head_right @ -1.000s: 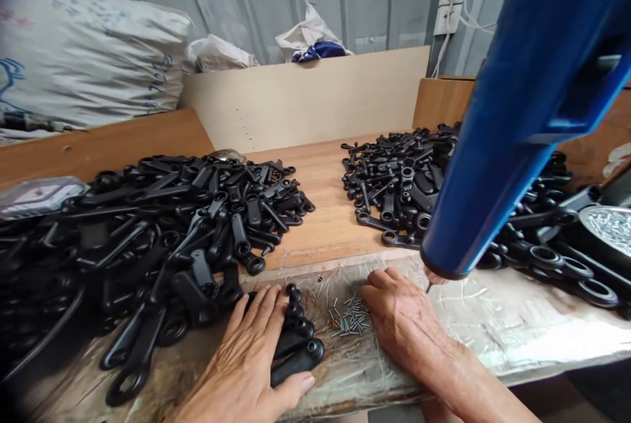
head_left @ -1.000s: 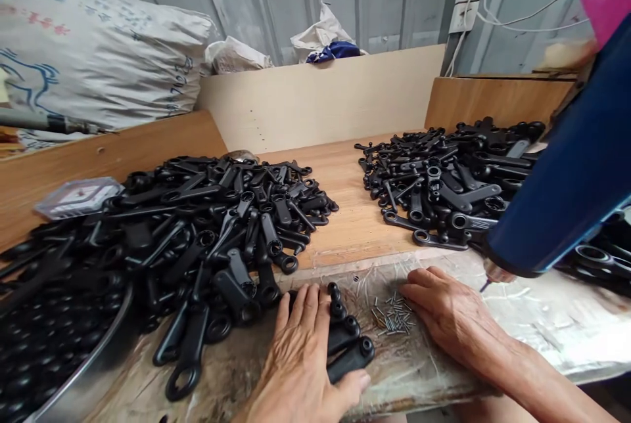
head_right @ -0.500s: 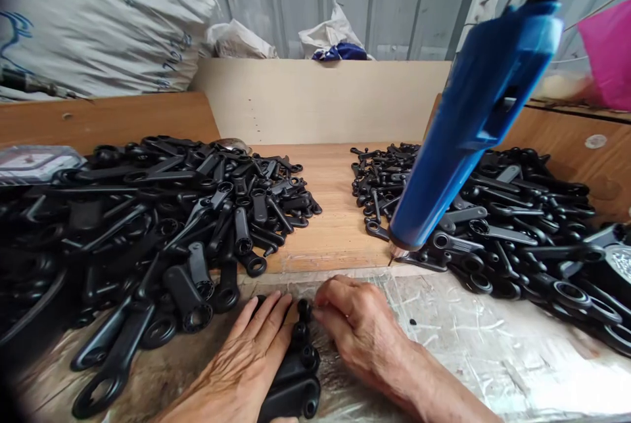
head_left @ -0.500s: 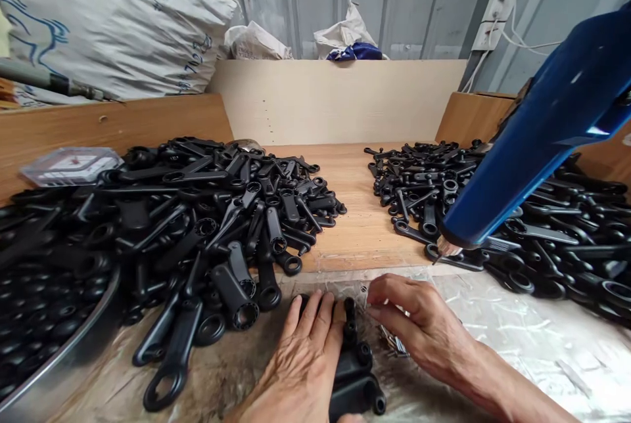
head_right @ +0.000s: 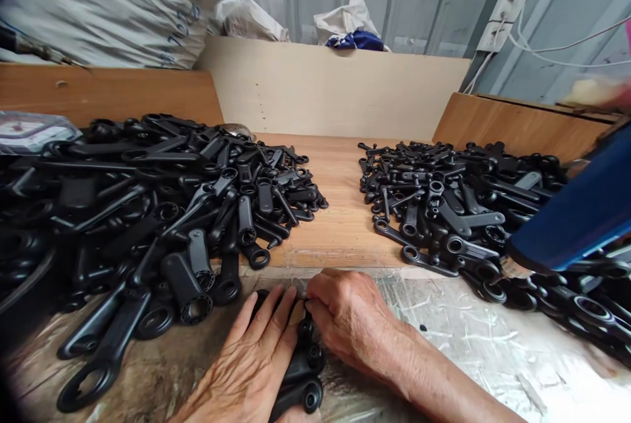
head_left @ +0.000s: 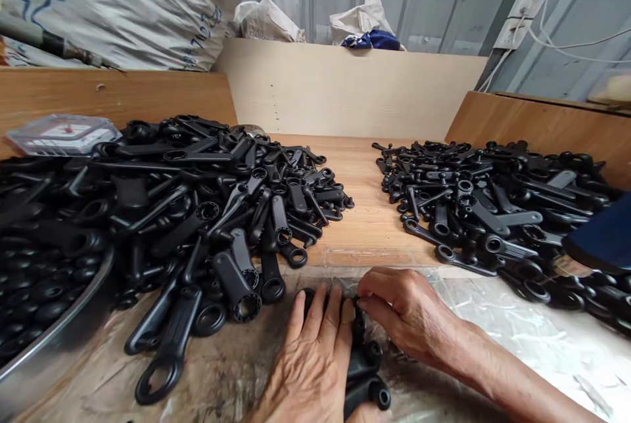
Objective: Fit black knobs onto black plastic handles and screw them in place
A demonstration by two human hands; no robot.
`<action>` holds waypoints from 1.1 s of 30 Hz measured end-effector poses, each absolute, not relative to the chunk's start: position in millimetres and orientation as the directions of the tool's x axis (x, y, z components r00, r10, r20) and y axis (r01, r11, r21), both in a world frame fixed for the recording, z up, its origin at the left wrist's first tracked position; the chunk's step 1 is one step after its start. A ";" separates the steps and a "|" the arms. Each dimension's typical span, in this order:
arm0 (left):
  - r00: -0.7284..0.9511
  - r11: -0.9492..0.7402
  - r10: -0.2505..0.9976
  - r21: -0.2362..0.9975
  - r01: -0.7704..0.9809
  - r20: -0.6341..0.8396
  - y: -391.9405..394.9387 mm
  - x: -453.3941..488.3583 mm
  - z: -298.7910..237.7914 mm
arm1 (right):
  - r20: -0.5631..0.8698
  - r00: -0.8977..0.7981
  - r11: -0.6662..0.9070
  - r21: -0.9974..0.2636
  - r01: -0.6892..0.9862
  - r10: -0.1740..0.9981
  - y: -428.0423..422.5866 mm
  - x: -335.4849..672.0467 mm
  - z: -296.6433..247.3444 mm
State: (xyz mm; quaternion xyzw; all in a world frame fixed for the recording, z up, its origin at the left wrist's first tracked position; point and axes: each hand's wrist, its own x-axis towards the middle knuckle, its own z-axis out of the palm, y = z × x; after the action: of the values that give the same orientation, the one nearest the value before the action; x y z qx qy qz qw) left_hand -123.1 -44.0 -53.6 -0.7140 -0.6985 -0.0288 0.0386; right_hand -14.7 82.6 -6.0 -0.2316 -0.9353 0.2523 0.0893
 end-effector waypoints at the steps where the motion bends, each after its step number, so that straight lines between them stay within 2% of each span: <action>1: 0.028 -0.026 0.994 -0.024 0.999 0.104 -44.2 -123.2 -54.3 | 0.029 -0.886 0.779 -0.489 0.392 0.463 83.3 -15.9 -2.6; 5: 0.054 -0.045 0.986 -0.061 0.997 0.156 -43.2 -124.9 -56.4 | 0.039 -0.906 0.811 -0.464 0.357 0.421 93.1 -10.4 10.5; 8: 0.066 -0.053 0.976 -0.067 0.996 0.207 -42.1 -128.0 -58.0 | 0.090 -0.876 0.810 -0.435 0.393 0.474 104.8 5.3 14.9; 11: 0.099 -0.083 0.955 -0.067 0.994 0.281 -42.0 -133.3 -60.6 | 0.016 -0.861 0.816 -0.326 0.477 0.509 112.3 23.3 11.8; 15: 0.182 -0.150 0.914 -0.115 0.982 0.362 -43.0 -141.2 -65.0 | -0.106 -0.879 0.857 -0.195 0.477 0.466 112.8 37.4 1.2; 20: 0.201 -0.150 0.908 -0.163 0.975 0.367 -43.9 -142.9 -66.3 | -0.068 -0.917 0.892 -0.215 0.398 0.393 114.2 41.4 -9.3; 24: 0.167 -0.136 0.922 -0.113 0.984 0.348 -44.5 -138.7 -59.2 | 0.028 -0.938 0.908 -0.264 0.326 0.345 116.7 45.2 -18.7; 26: 0.144 -0.125 0.939 -0.079 0.989 0.312 -45.9 -135.8 -52.2 | 0.075 -0.930 0.904 -0.274 0.327 0.360 114.7 47.9 -23.4; 30: 0.094 -0.098 0.973 0.009 0.995 0.212 -49.5 -130.5 -39.4 | 0.104 -0.899 0.894 -0.199 0.401 0.426 105.9 51.3 -30.2; 33: 0.071 -0.087 0.984 0.088 0.992 0.165 -50.3 -128.7 -36.2 | 0.100 -0.897 0.900 -0.125 0.418 0.431 101.5 51.3 -33.1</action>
State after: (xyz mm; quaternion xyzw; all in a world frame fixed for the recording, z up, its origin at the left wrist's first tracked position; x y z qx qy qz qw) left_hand -128.7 -50.3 -36.2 -0.7314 -0.6754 -0.0909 0.0237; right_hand 51.3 101.5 -33.1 -0.2181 -0.9726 0.0500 0.0627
